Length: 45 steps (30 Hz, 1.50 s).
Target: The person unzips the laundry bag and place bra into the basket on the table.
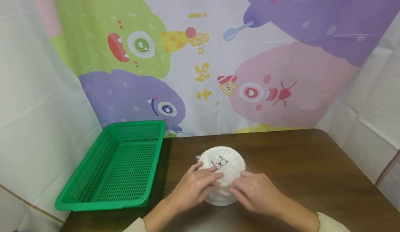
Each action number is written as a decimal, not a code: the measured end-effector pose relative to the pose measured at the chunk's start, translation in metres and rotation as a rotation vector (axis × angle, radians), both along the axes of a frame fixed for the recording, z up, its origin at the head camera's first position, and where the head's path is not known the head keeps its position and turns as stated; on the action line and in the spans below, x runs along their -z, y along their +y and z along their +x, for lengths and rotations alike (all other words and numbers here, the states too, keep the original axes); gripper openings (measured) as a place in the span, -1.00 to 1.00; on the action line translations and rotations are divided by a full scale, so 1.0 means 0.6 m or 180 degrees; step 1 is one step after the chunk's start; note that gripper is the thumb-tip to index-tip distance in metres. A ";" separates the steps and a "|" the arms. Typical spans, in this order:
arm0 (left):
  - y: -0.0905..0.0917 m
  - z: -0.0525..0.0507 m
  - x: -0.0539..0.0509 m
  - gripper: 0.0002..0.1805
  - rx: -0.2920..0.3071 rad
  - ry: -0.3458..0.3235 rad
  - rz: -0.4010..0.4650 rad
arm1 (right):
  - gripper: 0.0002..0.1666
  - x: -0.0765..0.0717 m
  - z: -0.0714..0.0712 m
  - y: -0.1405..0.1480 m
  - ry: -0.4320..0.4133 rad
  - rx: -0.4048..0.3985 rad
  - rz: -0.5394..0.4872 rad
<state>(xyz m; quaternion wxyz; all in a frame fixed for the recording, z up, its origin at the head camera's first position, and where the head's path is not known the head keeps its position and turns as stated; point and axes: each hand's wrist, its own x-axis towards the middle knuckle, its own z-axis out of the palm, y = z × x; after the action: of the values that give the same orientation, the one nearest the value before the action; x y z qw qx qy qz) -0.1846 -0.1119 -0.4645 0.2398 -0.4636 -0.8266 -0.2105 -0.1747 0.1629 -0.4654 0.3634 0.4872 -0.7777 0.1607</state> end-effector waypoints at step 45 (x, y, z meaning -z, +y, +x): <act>0.003 -0.002 -0.001 -0.74 0.0047 -0.0032 0.0030 | -0.52 -0.002 0.004 -0.013 -0.0013 -0.0045 -0.0049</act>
<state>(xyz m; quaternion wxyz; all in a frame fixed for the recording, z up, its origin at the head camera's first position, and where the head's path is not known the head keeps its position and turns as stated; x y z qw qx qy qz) -0.1858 -0.1103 -0.4638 0.2363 -0.4675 -0.8234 -0.2184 -0.1725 0.1553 -0.4640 0.3643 0.4896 -0.7737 0.1703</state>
